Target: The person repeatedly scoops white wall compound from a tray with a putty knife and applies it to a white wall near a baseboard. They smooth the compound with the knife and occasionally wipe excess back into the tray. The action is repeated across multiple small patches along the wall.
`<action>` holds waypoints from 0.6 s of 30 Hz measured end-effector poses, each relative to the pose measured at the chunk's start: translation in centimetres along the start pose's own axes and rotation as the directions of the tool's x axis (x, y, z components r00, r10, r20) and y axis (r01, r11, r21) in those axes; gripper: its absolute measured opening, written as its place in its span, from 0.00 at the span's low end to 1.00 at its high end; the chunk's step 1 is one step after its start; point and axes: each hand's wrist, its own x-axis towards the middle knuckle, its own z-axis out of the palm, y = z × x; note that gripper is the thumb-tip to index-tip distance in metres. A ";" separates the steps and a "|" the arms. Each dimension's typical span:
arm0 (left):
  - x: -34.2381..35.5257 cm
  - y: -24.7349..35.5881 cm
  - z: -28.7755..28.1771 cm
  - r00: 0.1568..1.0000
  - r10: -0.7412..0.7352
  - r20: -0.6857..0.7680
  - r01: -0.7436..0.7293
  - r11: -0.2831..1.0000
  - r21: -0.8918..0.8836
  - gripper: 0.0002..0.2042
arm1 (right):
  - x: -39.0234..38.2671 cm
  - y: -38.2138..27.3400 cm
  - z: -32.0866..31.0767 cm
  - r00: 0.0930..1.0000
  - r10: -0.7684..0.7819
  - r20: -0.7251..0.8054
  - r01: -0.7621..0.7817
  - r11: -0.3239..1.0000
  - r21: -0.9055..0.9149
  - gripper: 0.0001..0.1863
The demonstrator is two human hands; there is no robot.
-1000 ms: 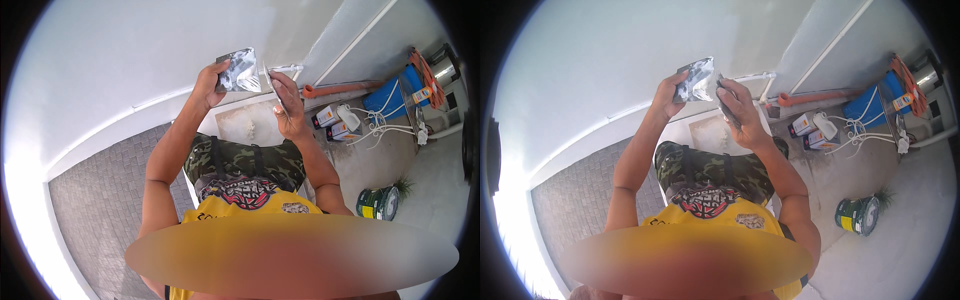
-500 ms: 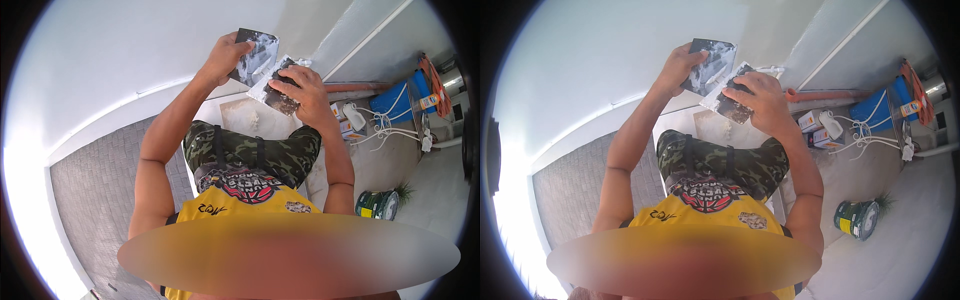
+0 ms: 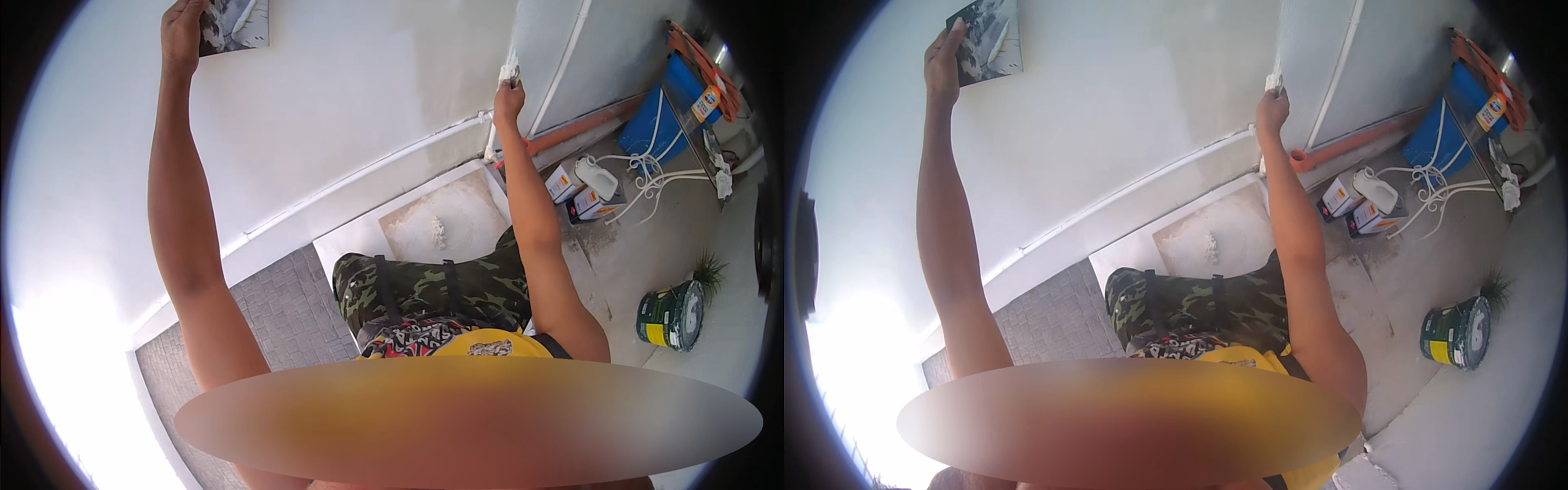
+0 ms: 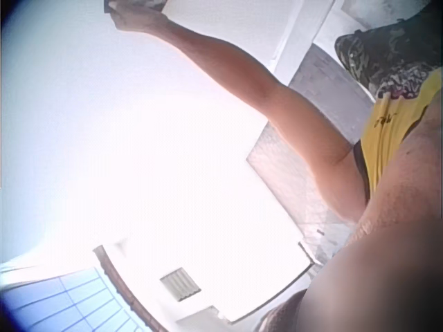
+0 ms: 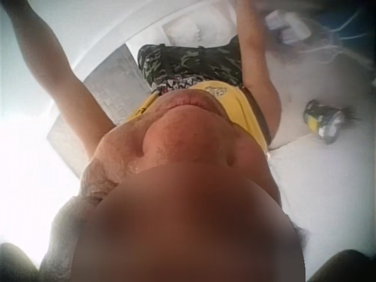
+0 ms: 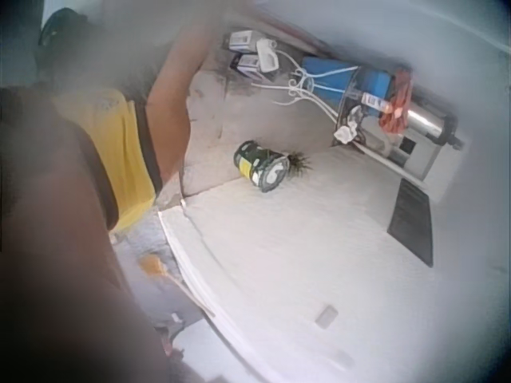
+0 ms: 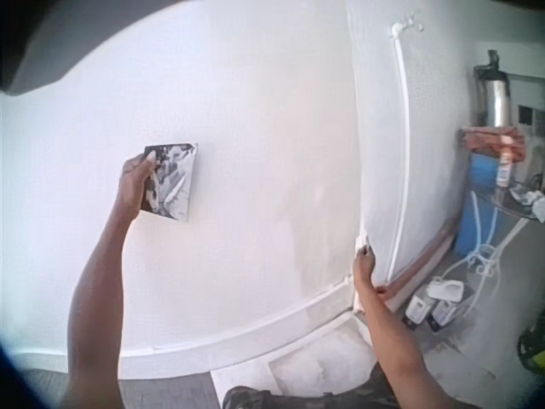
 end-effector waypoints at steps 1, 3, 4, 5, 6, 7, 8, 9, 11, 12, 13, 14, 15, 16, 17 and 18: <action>-0.2 -0.2 0.2 0.999 0.045 -0.017 -0.044 0.998 0.051 0.18 | 0.8 0.0 0.9 0.999 -0.030 -0.026 0.029 0.999 -0.017 0.20; -0.8 -0.1 0.5 1.000 0.013 -0.025 -0.011 0.999 0.053 0.17 | 1.2 -0.8 2.9 0.996 -0.067 -0.051 0.065 0.997 -0.050 0.22; -1.2 0.1 0.8 1.000 -0.001 -0.032 0.003 0.999 0.052 0.17 | 0.4 -1.3 4.0 0.993 -0.092 -0.072 0.080 0.985 -0.153 0.23; -1.4 0.4 1.2 0.999 -0.003 -0.050 0.005 0.999 0.043 0.17 | -0.6 -2.0 5.4 0.991 -0.095 -0.089 0.070 0.966 -0.250 0.24; -1.7 0.7 1.6 0.997 -0.002 -0.071 0.004 0.999 0.032 0.17 | -2.6 -2.6 6.6 0.981 -0.173 -0.085 0.144 0.950 -0.278 0.26; -1.8 1.2 1.9 0.996 0.000 -0.093 0.002 1.000 0.019 0.17 | -5.1 -3.1 7.4 0.968 -0.241 -0.071 0.209 0.930 -0.304 0.27; -2.0 1.5 2.3 0.995 0.063 -0.078 -0.067 0.997 -0.049 0.15 | -7.8 -3.6 8.1 0.957 -0.287 -0.045 0.260 0.915 -0.309 0.26; -2.1 1.8 2.5 0.993 0.027 -0.113 -0.032 0.999 -0.044 0.15 | -10.0 -3.9 8.1 0.941 -0.338 -0.011 0.317 0.895 -0.313 0.24; -2.3 2.3 2.8 0.990 0.008 -0.141 -0.013 0.999 -0.035 0.15 | -11.2 -3.8 6.4 0.956 -0.265 0.124 0.277 0.957 -0.084 0.22; -2.3 2.4 2.8 0.989 0.004 -0.151 -0.004 1.000 0.001 0.15 | -11.2 -3.7 5.5 0.951 -0.238 0.195 0.236 0.971 0.036 0.21; -2.2 2.5 2.8 0.992 0.048 -0.116 -0.048 0.999 0.001 0.15 | -10.3 -3.5 4.4 0.952 -0.293 0.090 0.295 0.955 -0.005 0.19; -2.2 2.4 2.8 0.992 0.053 -0.117 -0.054 0.999 0.000 0.15 | -8.2 -3.3 3.4 0.965 -0.261 0.009 0.262 0.965 -0.015 0.19; -2.2 2.3 2.7 0.992 0.053 -0.114 -0.054 0.999 -0.003 0.15 | -5.9 -3.0 2.4 0.956 -0.288 -0.065 0.287 0.958 -0.024 0.20; -2.1 2.1 2.6 0.992 0.056 -0.110 -0.056 0.998 0.006 0.15 | -2.8 -3.1 1.8 0.974 -0.206 -0.097 0.205 0.979 -0.014 0.20; -2.0 1.9 2.5 0.993 0.059 -0.105 -0.058 0.998 0.012 0.15 | -0.5 -3.3 1.5 0.991 -0.067 -0.119 0.067 0.998 0.001 0.19; -1.8 1.7 2.4 0.993 0.062 -0.102 -0.061 0.998 0.015 0.15 | 0.2 -3.5 1.6 0.992 -0.097 -0.081 0.100 0.995 0.029 0.20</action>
